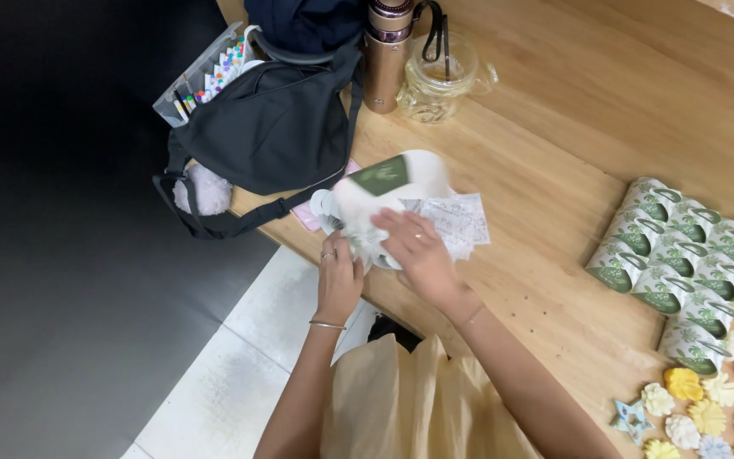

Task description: The recorder is packaging small decorative flower-shaped objects into small boxes and bags.

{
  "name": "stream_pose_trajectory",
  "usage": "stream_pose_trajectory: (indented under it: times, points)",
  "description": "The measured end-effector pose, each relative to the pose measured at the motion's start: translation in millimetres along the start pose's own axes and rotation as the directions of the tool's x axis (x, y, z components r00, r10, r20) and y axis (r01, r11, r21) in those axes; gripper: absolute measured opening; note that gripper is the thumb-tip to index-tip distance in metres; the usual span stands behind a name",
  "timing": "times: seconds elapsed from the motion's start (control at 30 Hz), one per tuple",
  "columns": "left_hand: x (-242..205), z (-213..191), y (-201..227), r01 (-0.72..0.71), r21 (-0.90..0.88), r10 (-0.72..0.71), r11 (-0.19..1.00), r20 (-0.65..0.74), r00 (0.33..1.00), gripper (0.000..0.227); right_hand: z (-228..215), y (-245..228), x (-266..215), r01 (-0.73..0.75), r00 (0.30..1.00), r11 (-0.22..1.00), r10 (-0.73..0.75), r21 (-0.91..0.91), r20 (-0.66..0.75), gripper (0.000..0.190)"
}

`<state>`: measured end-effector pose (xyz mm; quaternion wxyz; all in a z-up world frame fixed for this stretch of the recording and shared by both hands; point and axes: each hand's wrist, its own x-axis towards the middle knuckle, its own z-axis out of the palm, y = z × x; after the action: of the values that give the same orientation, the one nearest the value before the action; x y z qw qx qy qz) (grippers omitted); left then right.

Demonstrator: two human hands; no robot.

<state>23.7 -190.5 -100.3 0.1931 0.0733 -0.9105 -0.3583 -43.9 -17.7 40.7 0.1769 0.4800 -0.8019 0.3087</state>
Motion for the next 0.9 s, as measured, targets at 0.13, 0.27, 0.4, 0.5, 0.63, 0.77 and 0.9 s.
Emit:
stream_pose_trajectory:
  times: [0.13, 0.27, 0.4, 0.5, 0.63, 0.77, 0.9]
  points:
    - [-6, -10, 4, 0.248, 0.012, -0.246, 0.969, 0.176, 0.953, 0.057, 70, 37, -13, 0.149, 0.974, 0.988, -0.140, -0.038, 0.178, 0.045]
    - [-10, -15, -3, 0.067, -0.032, -0.066, 0.997, 0.043, 0.997, 0.046, 110, 66, -25, -0.043, 0.841, 0.998, 0.065, -0.054, 0.538, 0.035]
    - [-9, -9, -16, 0.011, -0.008, -0.010, 1.000, 0.037, 0.999, 0.050, 122, 77, -32, 0.006, 0.728, 0.987, 0.107, -0.163, 0.677, 0.035]
    - [-2, -17, -3, 0.068, -0.135, -0.060, 0.988, 0.061, 0.996, 0.070, 129, 73, -38, -0.036, 0.775, 0.989, 0.119, -0.145, 0.620, 0.049]
    - [2, -27, 12, 0.102, -0.130, -0.093, 0.986, 0.071, 0.993, 0.079, 146, 63, -33, -0.003, 0.630, 0.939, 0.268, -0.343, 0.728, 0.034]
    - [1, -28, 14, -0.039, -0.057, 0.038, 0.998, -0.021, 0.999, 0.064, 152, 60, -20, -0.032, 0.583, 0.928, 0.319, -0.371, 0.748, 0.039]
    - [0, -14, -9, -0.078, -0.011, 0.079, 0.997, 0.019, 0.997, 0.044, 116, 42, 1, 0.033, 0.368, 0.892, 0.408, -0.450, 0.836, 0.034]
